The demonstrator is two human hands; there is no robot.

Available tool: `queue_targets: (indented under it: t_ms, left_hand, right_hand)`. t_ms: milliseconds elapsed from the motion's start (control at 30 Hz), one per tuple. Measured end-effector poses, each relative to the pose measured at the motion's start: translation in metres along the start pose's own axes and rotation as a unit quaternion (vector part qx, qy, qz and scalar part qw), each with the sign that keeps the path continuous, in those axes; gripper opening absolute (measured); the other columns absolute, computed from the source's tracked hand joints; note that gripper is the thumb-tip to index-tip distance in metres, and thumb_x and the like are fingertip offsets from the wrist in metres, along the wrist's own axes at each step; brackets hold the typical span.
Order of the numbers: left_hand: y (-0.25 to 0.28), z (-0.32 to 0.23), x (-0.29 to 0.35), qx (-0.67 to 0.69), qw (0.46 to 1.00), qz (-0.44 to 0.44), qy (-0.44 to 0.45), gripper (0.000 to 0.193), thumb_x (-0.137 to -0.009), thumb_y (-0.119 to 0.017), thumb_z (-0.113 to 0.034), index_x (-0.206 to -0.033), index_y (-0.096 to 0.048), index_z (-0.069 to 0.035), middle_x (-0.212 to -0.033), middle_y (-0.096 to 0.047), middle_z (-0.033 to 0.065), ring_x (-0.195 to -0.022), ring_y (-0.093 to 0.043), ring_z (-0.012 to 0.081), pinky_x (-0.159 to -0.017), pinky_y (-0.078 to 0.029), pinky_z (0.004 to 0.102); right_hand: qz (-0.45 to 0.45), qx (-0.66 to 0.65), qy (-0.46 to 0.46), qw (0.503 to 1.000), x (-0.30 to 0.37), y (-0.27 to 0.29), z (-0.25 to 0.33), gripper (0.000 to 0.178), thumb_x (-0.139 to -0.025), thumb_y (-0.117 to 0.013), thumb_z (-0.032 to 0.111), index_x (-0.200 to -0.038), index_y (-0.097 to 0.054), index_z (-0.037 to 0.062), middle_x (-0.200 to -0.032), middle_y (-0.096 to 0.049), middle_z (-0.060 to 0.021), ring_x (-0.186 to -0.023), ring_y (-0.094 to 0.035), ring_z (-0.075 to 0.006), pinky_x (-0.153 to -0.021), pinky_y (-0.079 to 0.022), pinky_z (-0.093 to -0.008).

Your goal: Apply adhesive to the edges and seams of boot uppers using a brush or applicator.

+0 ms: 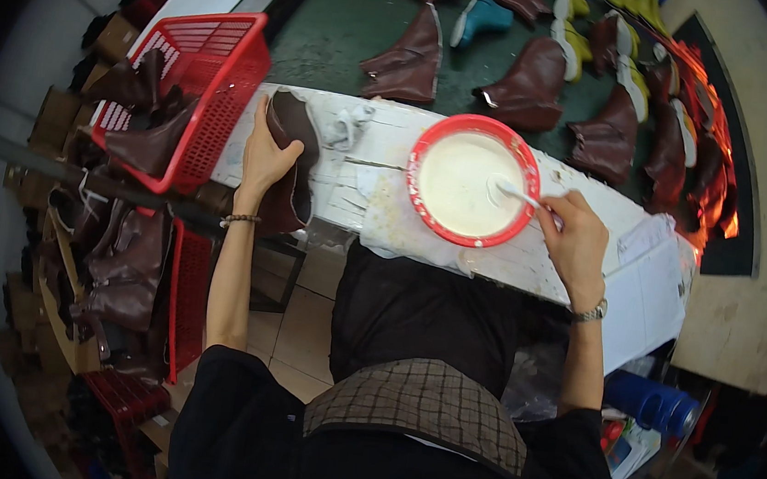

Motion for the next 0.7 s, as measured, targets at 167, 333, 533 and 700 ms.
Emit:
queue_targets:
  t_ms: [167,333,533,700]
  left_hand:
    - [0.048,-0.077,0.013,0.295,0.94,0.154,0.069,0.043,-0.081,-0.077,-0.006,-0.121,-0.068,0.008,-0.107,-0.075,0.0123,-0.097,-0.07,0.0152,-0.087,-0.056,0.0307]
    - [0.054,-0.16,0.033,0.282,0.883,0.357,0.118,0.039,-0.08,-0.081,-0.005,-0.116,-0.07,0.008,-0.095,-0.075,0.0062,-0.082,-0.068,0.0106,-0.073,-0.056,0.0275]
    - [0.033,-0.193,0.042,0.319,0.823,0.464,0.078,0.036,-0.077,-0.083,-0.005,-0.109,-0.072,0.007,-0.087,-0.075,0.0052,-0.07,-0.066,0.0094,-0.061,-0.051,0.025]
    - [0.047,-0.191,0.032,0.388,0.851,0.33,0.129,0.026,-0.081,-0.08,0.0,-0.104,-0.073,0.007,-0.095,-0.076,0.0091,-0.083,-0.071,0.0129,-0.074,-0.058,0.0274]
  right_hand:
    - [0.025,-0.144,-0.062,0.987,0.011,-0.01,-0.032,0.015,-0.091,-0.075,0.011,-0.105,-0.078,0.0056,-0.083,-0.066,-0.0075,-0.065,-0.058,-0.0168,-0.06,-0.044,-0.03]
    - [-0.035,-0.237,0.063,0.969,-0.014,0.001,0.011,0.017,-0.088,-0.077,0.008,-0.104,-0.079,0.0065,-0.086,-0.066,-0.0051,-0.074,-0.061,-0.0182,-0.067,-0.045,-0.0323]
    - [-0.031,-0.203,0.211,0.956,-0.046,0.003,0.052,0.021,-0.082,-0.081,0.009,-0.103,-0.081,0.0112,-0.09,-0.068,-0.0005,-0.087,-0.061,-0.016,-0.085,-0.04,-0.0332]
    - [-0.069,-0.219,0.176,0.957,-0.033,-0.005,0.049,0.021,-0.082,-0.083,0.012,-0.102,-0.081,0.0143,-0.09,-0.067,0.0017,-0.085,-0.06,-0.0134,-0.086,-0.036,-0.0318]
Point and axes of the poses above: each hand's wrist, its own x-axis away from the middle knuckle, its own y-axis out of the back of the hand, z = x × y, the point moved 2 cm from there along -x, towards the middle knuckle
